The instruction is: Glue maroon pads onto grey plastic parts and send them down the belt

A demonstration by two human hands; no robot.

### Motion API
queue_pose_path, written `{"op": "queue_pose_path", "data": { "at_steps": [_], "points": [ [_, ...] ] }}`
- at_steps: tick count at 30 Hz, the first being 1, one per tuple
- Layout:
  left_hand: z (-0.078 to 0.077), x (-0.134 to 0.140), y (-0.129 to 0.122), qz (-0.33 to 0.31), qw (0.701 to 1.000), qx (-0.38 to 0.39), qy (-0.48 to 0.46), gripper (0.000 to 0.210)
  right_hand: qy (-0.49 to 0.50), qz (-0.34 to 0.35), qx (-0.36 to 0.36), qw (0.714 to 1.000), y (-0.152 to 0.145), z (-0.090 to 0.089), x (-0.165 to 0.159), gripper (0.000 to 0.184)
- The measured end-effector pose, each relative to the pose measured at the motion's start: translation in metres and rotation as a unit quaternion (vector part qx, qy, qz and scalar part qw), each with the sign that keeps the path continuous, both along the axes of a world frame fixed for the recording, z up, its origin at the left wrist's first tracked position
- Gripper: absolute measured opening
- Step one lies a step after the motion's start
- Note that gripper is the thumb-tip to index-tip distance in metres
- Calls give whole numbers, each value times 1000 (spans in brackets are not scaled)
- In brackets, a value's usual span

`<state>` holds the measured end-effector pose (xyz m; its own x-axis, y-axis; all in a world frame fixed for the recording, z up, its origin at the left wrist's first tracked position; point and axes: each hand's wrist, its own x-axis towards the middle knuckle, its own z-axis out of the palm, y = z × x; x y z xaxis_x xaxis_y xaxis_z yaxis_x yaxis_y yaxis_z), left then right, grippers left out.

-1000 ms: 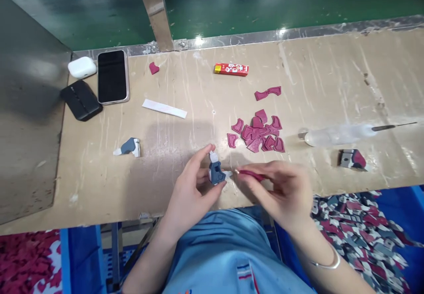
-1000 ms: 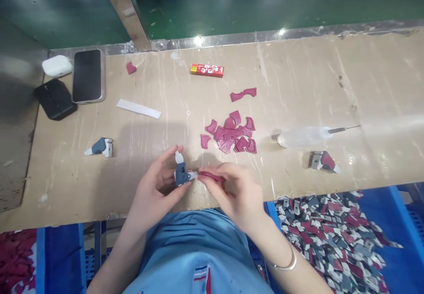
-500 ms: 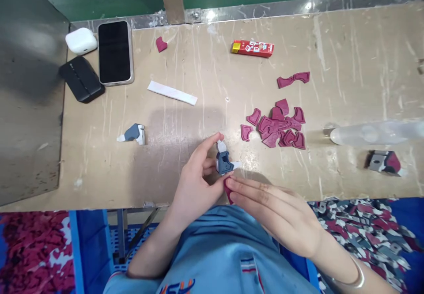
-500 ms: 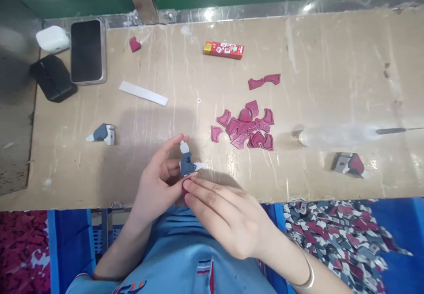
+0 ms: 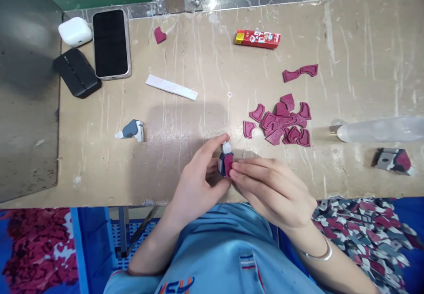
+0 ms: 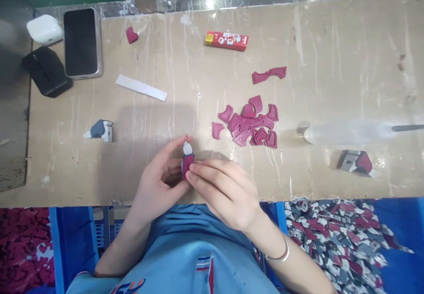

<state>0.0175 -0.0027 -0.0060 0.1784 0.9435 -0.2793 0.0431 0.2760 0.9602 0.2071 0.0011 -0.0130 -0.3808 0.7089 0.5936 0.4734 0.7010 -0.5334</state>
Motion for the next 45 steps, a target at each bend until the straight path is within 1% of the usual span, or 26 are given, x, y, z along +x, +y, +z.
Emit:
{"op": "queue_pose_path", "data": {
  "at_steps": [8,10,13,17,20,23,25,29,32,34,37,39,41,45],
  "points": [
    [1,1,3,1,1000,-4,2,65,12,9,-80,997,-2,6,1,26],
    [2,1,3,1,1000,-5,7,66,13,2,-74,997,-2,8,2,29],
    [3,0,1,-6,1000,-10,19,67,-7,6,-44,999,-4,10,2,35],
    [2,0,-1,-9,1000,-6,25,68,-26,8,-12,1000,-4,9,3,30],
    [1,0,-1,-9,1000,-3,23,67,-22,6,-12,1000,-2,5,3,33],
    [1,1,0,-6,1000,-6,12,66,3,16,-16,1000,1,2,2,29],
    [1,1,1,-9,1000,-2,2,66,35,15,-50,998,4,0,0,25],
    [2,-2,0,-19,1000,8,-14,66,99,5,-134,986,6,-3,-5,18],
    [4,-8,0,-31,998,14,-46,66,113,0,-154,982,7,-3,-8,17],
    [4,-13,0,-33,996,21,-80,63,114,3,-156,981,6,-2,-10,19],
    [5,-16,1,1,993,-5,-120,53,130,16,-162,978,3,-1,-12,26],
    [6,-15,2,31,990,-32,-136,48,156,17,-188,969,0,-2,-13,28],
    [7,-13,2,51,987,-40,-150,46,186,2,-221,957,-4,-4,-14,30],
    [7,-13,4,61,983,-42,-165,45,221,-16,-242,945,-9,-10,-16,33]
  ]
}}
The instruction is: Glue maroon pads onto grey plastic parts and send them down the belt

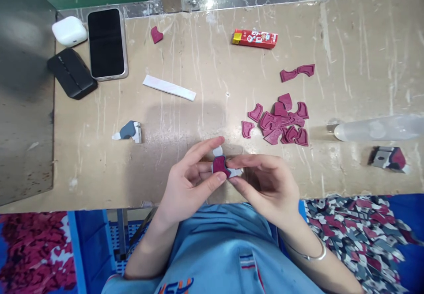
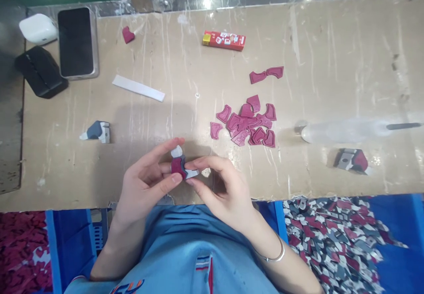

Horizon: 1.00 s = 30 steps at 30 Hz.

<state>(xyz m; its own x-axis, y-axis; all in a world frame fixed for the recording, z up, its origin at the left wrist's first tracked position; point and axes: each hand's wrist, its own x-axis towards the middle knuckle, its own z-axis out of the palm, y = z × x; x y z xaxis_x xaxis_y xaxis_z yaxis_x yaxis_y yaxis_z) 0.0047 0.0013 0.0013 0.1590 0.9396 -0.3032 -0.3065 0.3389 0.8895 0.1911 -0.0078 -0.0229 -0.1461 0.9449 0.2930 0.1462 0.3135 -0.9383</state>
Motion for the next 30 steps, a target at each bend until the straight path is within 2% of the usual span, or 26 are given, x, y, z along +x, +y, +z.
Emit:
{"op": "queue_pose_path", "data": {
  "at_steps": [5,10,17,22,24,27,30],
  "points": [
    [0,0,2,-17,1000,-5,14,44,-4,3,26,1000,1,1,-3,34],
    [0,3,0,12,997,44,58,34,6,21,49,999,1,3,-5,37],
    [-4,-1,1,-11,998,59,-2,42,42,-12,64,997,-1,1,-9,41],
    [-8,1,-1,6,996,81,-20,31,44,-10,79,996,0,-1,-12,41],
    [-8,2,-3,19,993,119,13,25,48,-20,60,997,-1,-1,-12,40],
    [-6,3,-7,13,983,172,67,26,92,-51,-26,994,-4,1,-12,45],
    [-4,4,-13,7,987,149,61,40,137,-38,-97,985,-5,3,-12,48]
  ]
}}
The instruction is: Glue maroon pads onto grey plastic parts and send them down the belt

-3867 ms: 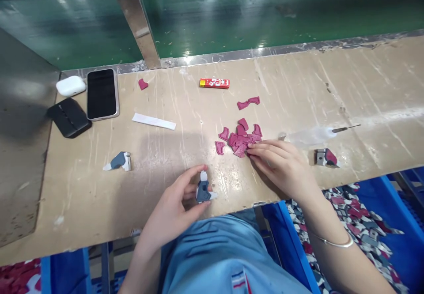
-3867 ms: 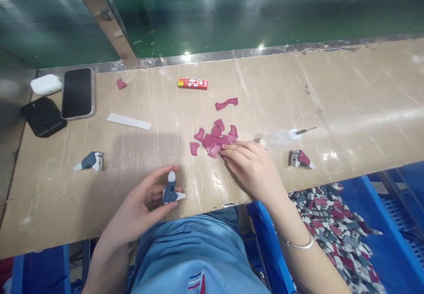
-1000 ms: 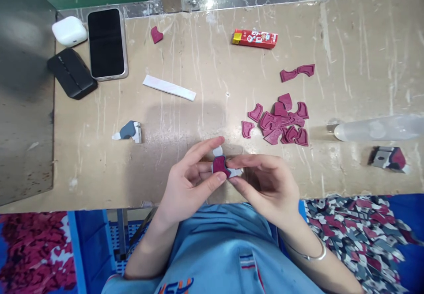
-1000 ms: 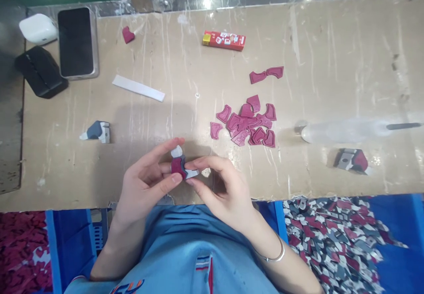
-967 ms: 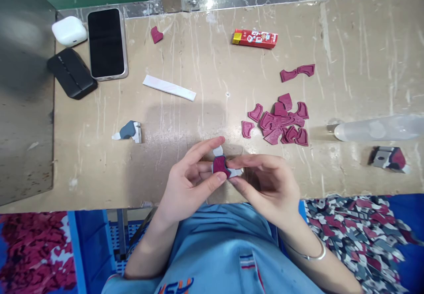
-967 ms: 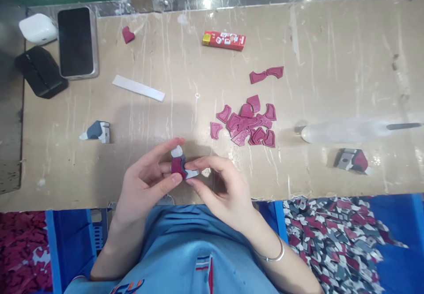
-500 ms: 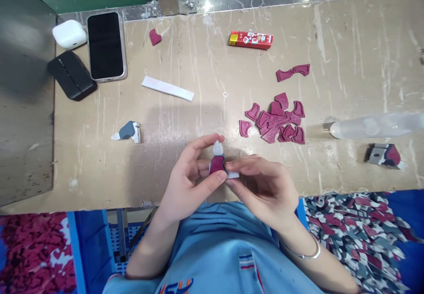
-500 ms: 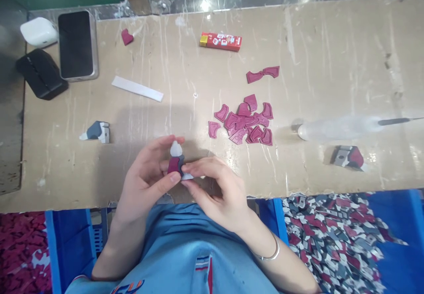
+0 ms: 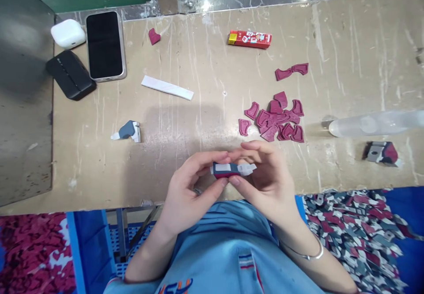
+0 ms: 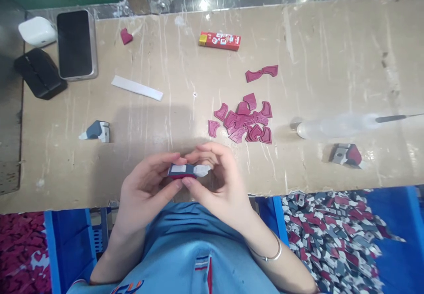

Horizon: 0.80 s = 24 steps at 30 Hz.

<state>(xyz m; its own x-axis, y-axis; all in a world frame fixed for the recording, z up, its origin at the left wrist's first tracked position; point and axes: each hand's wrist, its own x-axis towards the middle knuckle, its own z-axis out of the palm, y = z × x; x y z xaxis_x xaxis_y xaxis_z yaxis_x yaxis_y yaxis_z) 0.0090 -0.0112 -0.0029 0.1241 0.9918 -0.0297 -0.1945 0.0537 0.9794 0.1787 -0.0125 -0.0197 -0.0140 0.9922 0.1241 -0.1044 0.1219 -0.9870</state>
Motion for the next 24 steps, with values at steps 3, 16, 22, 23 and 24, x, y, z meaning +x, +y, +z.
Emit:
{"op": "queue_pose_path", "data": {
  "at_steps": [3,16,22,23,24],
  "points": [
    [-1,2,-2,26,998,-27,-44,46,14,3,3,1000,1,1,0,50],
    [-4,12,3,100,987,-1,-125,39,-53,40,120,991,6,4,4,35],
    [-5,-5,5,-31,996,-17,-81,40,-80,40,171,981,13,3,13,23],
    [-6,-8,3,-41,998,8,-46,51,-77,29,168,982,12,2,12,24],
    [-6,-10,1,-40,998,42,1,62,-76,18,163,984,11,1,12,24]
  ]
}}
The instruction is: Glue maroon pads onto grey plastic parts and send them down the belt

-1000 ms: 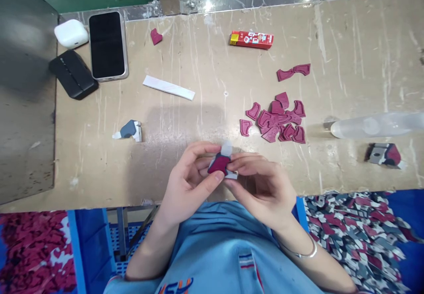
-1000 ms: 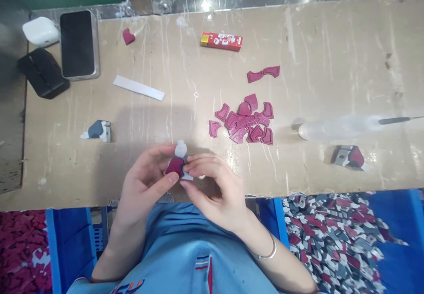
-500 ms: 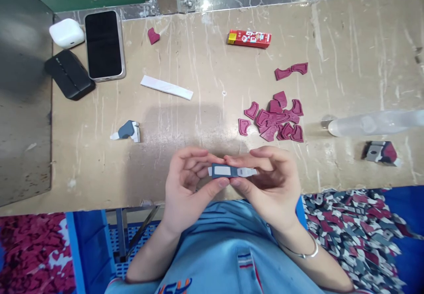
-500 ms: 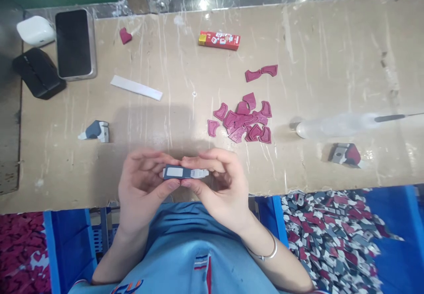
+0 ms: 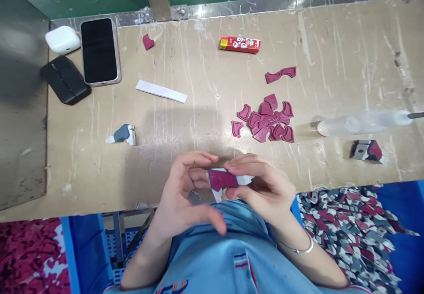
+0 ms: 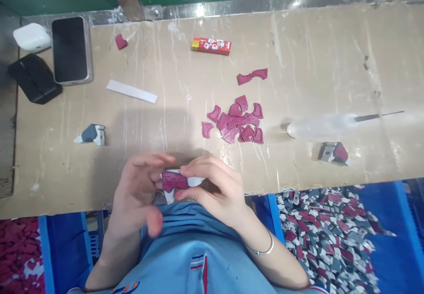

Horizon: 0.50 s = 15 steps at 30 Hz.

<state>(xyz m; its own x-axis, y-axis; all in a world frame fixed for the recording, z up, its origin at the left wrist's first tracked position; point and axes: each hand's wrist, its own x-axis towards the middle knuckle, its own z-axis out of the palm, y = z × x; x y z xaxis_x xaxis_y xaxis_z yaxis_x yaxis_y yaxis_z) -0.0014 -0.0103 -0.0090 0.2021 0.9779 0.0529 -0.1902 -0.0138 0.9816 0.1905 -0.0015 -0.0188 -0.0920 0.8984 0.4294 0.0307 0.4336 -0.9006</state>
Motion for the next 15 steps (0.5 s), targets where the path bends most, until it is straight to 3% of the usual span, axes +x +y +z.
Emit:
{"op": "queue_pose_path", "data": {
  "at_steps": [2,4,6,12,15],
  "points": [
    [0,-1,-3,25,989,98,112,72,4,-15,-11,1000,-3,-2,-1,21],
    [1,0,-5,48,961,188,199,55,11,-17,-19,1000,-5,-2,-3,20],
    [2,3,-4,63,943,236,225,34,13,-17,-23,999,-7,-3,-4,23],
    [1,4,-1,92,947,244,187,32,-10,-13,13,1000,-4,0,0,36],
    [1,2,0,92,947,246,185,30,-24,4,67,997,0,3,4,29]
  ]
}}
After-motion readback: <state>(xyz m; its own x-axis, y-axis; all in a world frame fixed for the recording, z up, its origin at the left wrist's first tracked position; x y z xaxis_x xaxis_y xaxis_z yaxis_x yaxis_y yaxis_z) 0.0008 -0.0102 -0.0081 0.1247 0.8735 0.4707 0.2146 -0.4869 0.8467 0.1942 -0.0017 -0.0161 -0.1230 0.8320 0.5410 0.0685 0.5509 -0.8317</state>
